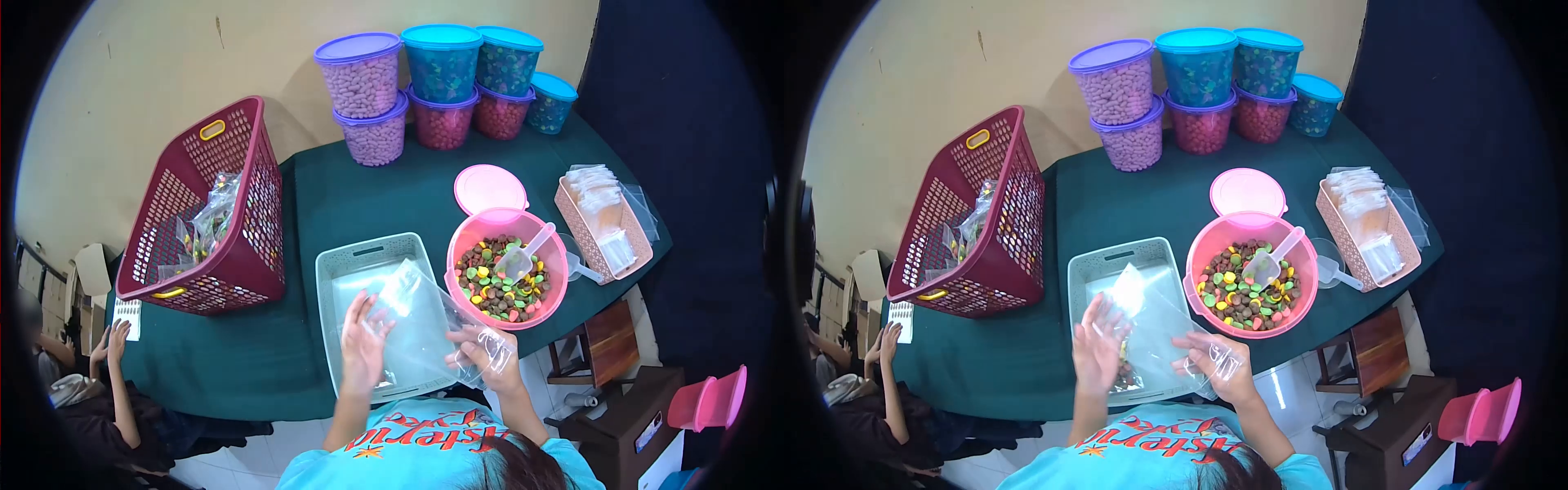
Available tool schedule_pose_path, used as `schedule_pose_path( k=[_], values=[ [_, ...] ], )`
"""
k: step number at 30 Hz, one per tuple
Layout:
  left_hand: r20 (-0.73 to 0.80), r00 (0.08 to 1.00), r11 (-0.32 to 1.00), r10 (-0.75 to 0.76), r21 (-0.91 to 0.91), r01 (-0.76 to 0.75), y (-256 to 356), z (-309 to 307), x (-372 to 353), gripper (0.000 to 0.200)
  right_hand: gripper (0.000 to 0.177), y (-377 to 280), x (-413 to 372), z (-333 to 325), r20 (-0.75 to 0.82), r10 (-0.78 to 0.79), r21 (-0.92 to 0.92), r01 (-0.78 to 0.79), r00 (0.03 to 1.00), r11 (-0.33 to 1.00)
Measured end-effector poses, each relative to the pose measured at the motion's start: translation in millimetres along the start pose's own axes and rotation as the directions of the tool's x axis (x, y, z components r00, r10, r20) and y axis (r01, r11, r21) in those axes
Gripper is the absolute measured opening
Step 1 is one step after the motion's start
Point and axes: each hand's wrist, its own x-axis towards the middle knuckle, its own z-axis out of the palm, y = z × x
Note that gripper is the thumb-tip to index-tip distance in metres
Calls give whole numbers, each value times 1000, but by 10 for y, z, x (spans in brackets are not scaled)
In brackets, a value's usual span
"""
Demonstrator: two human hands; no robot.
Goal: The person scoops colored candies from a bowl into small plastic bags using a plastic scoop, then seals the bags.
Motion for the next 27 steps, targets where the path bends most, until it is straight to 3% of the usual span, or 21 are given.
schedule_pose_path(
  k=[1,2,4,5,8,9,10,14,17,20,27],
  values=[
    [125,968,969,-216,-96,229,93,-23,53,53,27,34,-22,-72,9,33,59,-33,999,998],
    [115,969,969,-216,-99,228,146,-109,76,53,27,27,-44,-137,11,43,59,-43,999,997],
    [230,944,895,-238,428,121,193,-174,110,32,29,-15,-79,-268,-47,138,55,-136,989,989],
    [215,957,859,-194,508,60,194,-128,104,16,28,-105,-79,-305,-102,196,29,-194,975,981],
    [225,932,770,-283,633,81,231,47,65,17,27,-304,-73,-485,-110,250,-30,-255,962,967],
    [141,918,768,-370,603,216,227,109,37,16,27,-355,-71,-544,-104,254,-33,-258,962,966],
    [138,921,771,-363,600,214,188,178,22,16,27,-405,-64,-603,-55,253,-66,-256,966,964],
    [165,919,706,-358,692,151,6,406,-41,13,24,-580,18,-769,39,238,-106,-233,970,967],
    [156,954,703,-255,707,72,-135,423,-75,6,22,-634,126,-971,61,249,-219,-230,967,948],
    [131,961,668,-243,741,68,-197,556,-148,6,19,-770,199,-1100,79,265,-179,-248,961,952],
    [139,986,707,-91,707,-34,-316,597,-260,3,15,-805,435,-1303,286,249,-219,-190,925,957]
  ],
)
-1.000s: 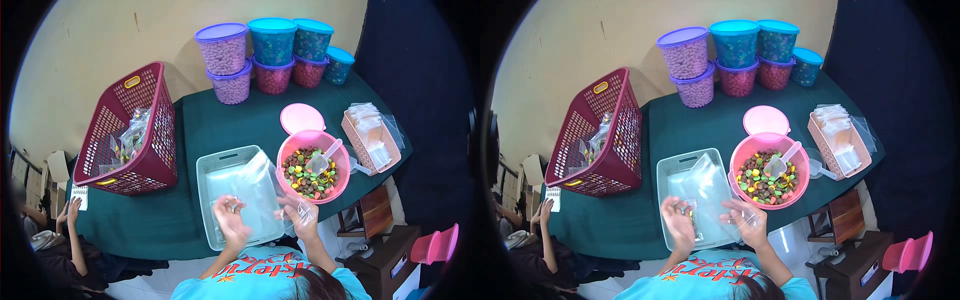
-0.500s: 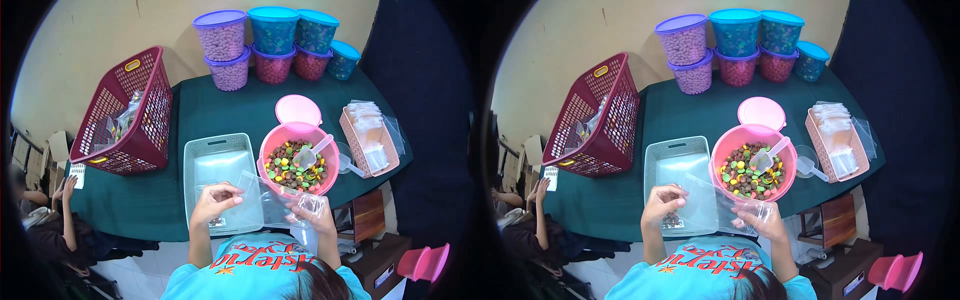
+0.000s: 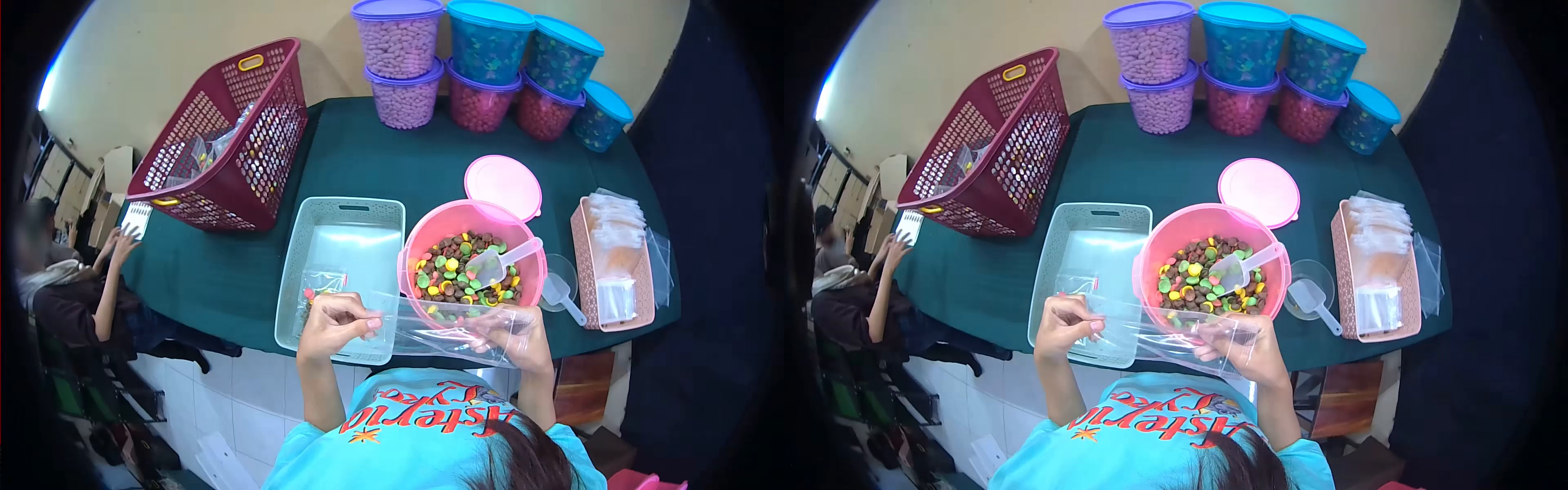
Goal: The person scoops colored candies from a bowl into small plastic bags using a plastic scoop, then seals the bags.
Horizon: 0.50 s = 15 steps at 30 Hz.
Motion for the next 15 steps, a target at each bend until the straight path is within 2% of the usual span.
schedule_pose_path(
  k=[2,4,5,7,8,9,10,11,12,13,15],
  values=[
    [-20,999,999,51,7,-51,-51,14,-38,4,16,-25,69,-14,26,27,11,-27,999,1000],
    [-134,990,999,46,-1,-46,-112,46,-87,27,16,-129,126,-23,35,78,9,-78,996,997],
    [-141,989,999,42,1,-42,-99,84,-84,27,16,-154,141,-30,30,124,3,-124,992,992],
    [-238,945,963,222,-97,-251,-37,176,-61,51,18,-112,163,-47,34,100,-12,-100,994,995],
    [-268,942,968,201,-91,-233,-11,189,-74,65,23,-101,163,-29,34,96,10,-96,995,995],
    [-266,942,968,203,-88,-234,6,197,-66,65,28,-93,166,-9,30,89,32,-90,996,995],
    [-258,882,914,393,218,-343,19,204,-53,70,28,-83,170,9,27,86,35,-87,996,996],
    [-188,805,760,562,500,-415,32,200,-49,74,31,-70,170,30,31,96,45,-98,995,994],
    [-79,822,652,564,654,-385,56,193,-91,83,35,-55,170,54,33,106,55,-108,994,993],
    [-68,825,651,561,652,-389,105,218,-94,83,35,-57,165,85,24,103,62,-104,994,993],
    [251,844,410,473,786,-463,229,376,-77,91,32,-78,144,158,43,88,58,-90,995,994]
  ],
)
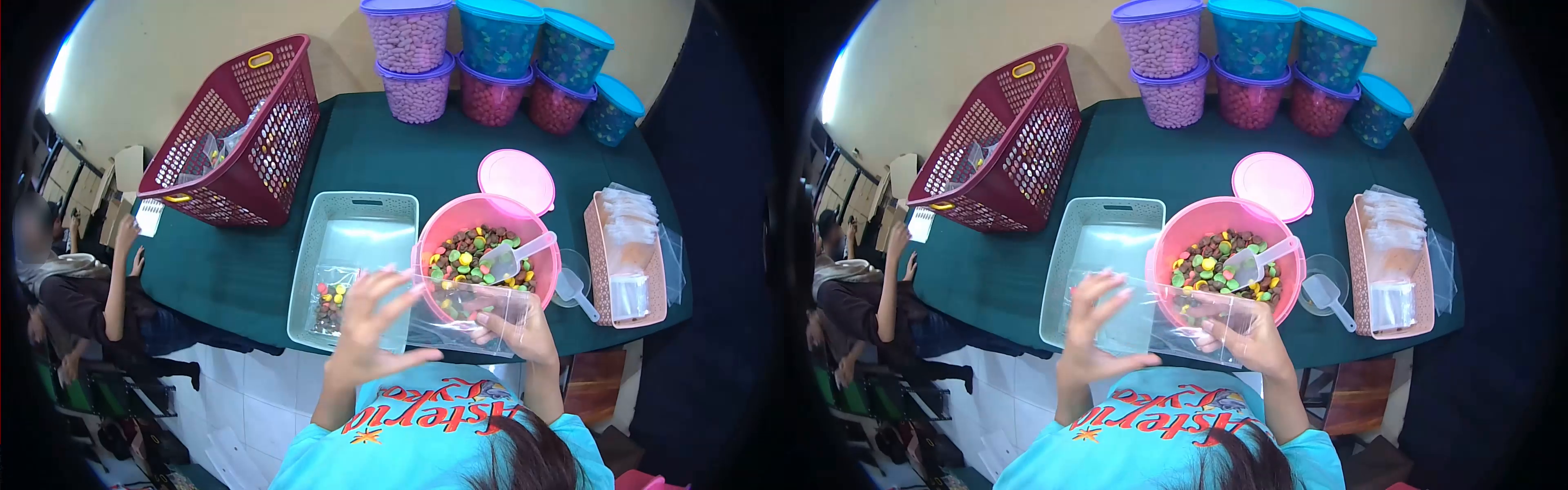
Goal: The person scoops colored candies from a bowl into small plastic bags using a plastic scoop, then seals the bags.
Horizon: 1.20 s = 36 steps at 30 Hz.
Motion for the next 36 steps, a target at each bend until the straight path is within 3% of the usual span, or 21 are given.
schedule_pose_path(
  k=[1,3,8,10,11,14,17,19,22,24,26,28,29,30,32,34,36],
  values=[
    [9,1000,1000,7,-4,-7,45,37,38,91,32,7,-2,41,-10,-3,5,3,1000,1000],
    [270,963,999,-8,33,-1,119,127,87,102,32,36,-14,122,28,-2,-62,4,1000,998],
    [404,913,999,54,-24,-49,91,194,76,102,30,285,-36,262,-16,0,-96,-2,1000,995],
    [393,914,995,96,-58,-80,37,221,35,98,30,325,-38,367,-5,-46,-59,46,999,997],
    [404,908,993,111,-68,-91,9,220,18,98,29,481,-6,367,-5,-166,-131,164,986,978],
    [395,909,987,131,-140,-82,-53,199,-7,93,29,431,-13,498,-81,-57,-131,46,995,990],
    [428,895,983,127,-177,-54,-112,164,1,92,26,431,-13,530,-79,-72,-217,54,994,975],
    [351,921,961,167,-266,-73,-170,170,7,88,29,456,-12,505,-42,-129,-316,110,991,942],
    [229,954,928,193,-359,-102,-260,148,9,82,35,200,-50,498,11,-74,-272,74,997,959],
    [203,968,915,150,-399,-58,-341,122,-24,80,39,33,-45,290,39,-190,-388,190,981,902],
    [166,984,861,57,-508,35,-404,90,-26,84,41,-117,3,100,-120,-281,-472,194,952,860],
    [152,987,859,55,-511,31,-481,117,-49,88,44,-302,118,-122,-79,-408,-879,130,909,459],
    [172,985,854,22,-515,71,-501,137,-60,90,51,-332,194,-221,-27,-407,-970,74,913,232],
    [191,981,848,-13,-518,112,-510,148,-68,91,51,-315,243,-297,-15,-405,-971,83,914,225],
    [194,981,847,-17,-518,117,-514,153,-82,94,56,-251,366,-455,115,-311,-987,73,943,-141],
    [191,981,850,-36,-511,131,-499,139,-95,98,59,-150,458,-547,128,-211,-973,82,969,-215],
    [166,981,842,-97,-513,169,-453,109,-117,100,59,-118,559,-574,58,1,-951,55,998,-304]
  ],
)
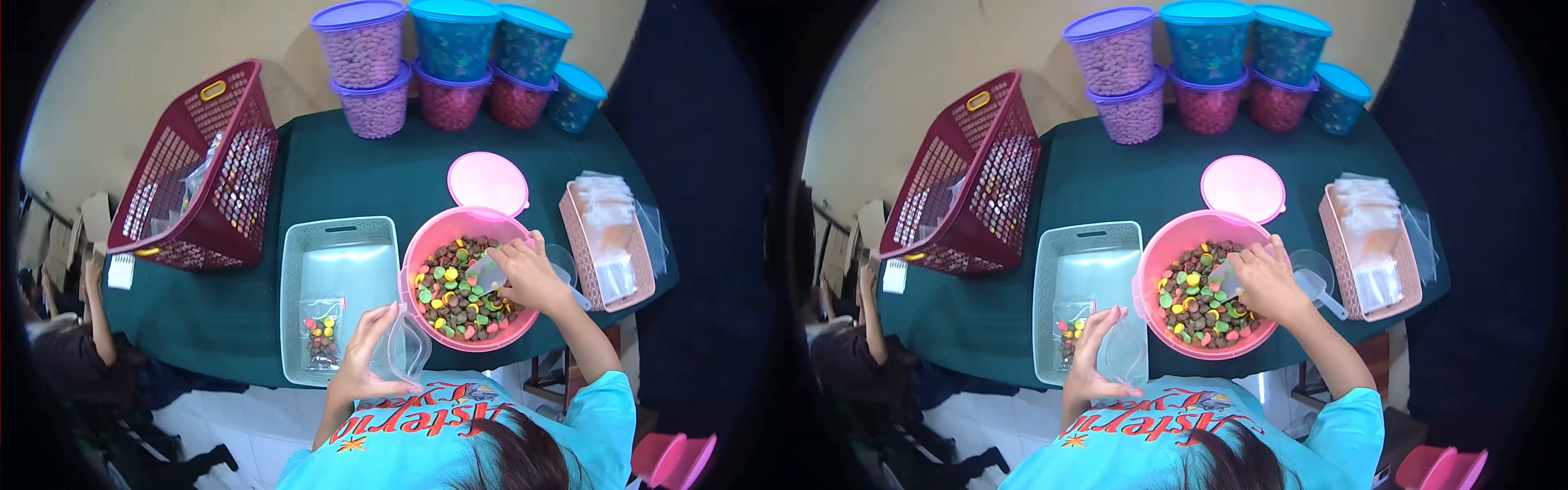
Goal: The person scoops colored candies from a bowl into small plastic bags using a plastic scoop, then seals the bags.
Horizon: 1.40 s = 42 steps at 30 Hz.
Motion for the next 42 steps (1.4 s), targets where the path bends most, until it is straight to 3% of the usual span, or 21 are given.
schedule_pose_path(
  k=[5,7,8,10,18,22,24,28,30,34,37,42],
  values=[
    [-119,989,996,-92,-27,89,19,81,-124,97,57,89,164,-122,28,-119,54,117,992,992],
    [-141,983,993,-117,-34,113,22,121,-155,95,55,131,241,-174,-124,-122,87,133,985,987],
    [-131,984,992,-124,-36,120,22,140,-165,97,55,138,291,-178,-122,-133,90,145,983,985],
    [-123,983,991,-137,-32,134,45,163,-170,99,44,123,398,-172,-243,-187,-33,185,952,982],
    [-149,974,985,-169,7,172,115,201,-159,95,49,124,678,170,-286,-384,-96,373,878,923],
    [-131,977,986,-165,-8,165,75,203,-141,95,51,174,600,17,-168,-361,-30,361,917,932],
    [-107,978,984,-179,-32,177,68,186,-113,95,50,186,544,-102,-77,-332,162,340,940,926],
    [-59,986,987,-158,-53,155,2,157,-63,95,56,86,478,13,-75,-296,248,305,952,919],
    [-17,990,990,-140,-37,139,-19,133,-26,96,59,-30,464,114,-170,-253,188,284,952,940],
    [38,994,994,-104,-42,106,-89,95,9,96,55,-102,403,15,-101,-276,248,293,956,923],
    [32,993,990,-113,-85,116,-166,81,26,101,55,-81,344,89,-159,-285,326,322,945,889],
    [97,993,991,-61,-110,71,-252,53,101,97,56,-87,257,26,-69,-187,438,198,980,877]
  ],
)
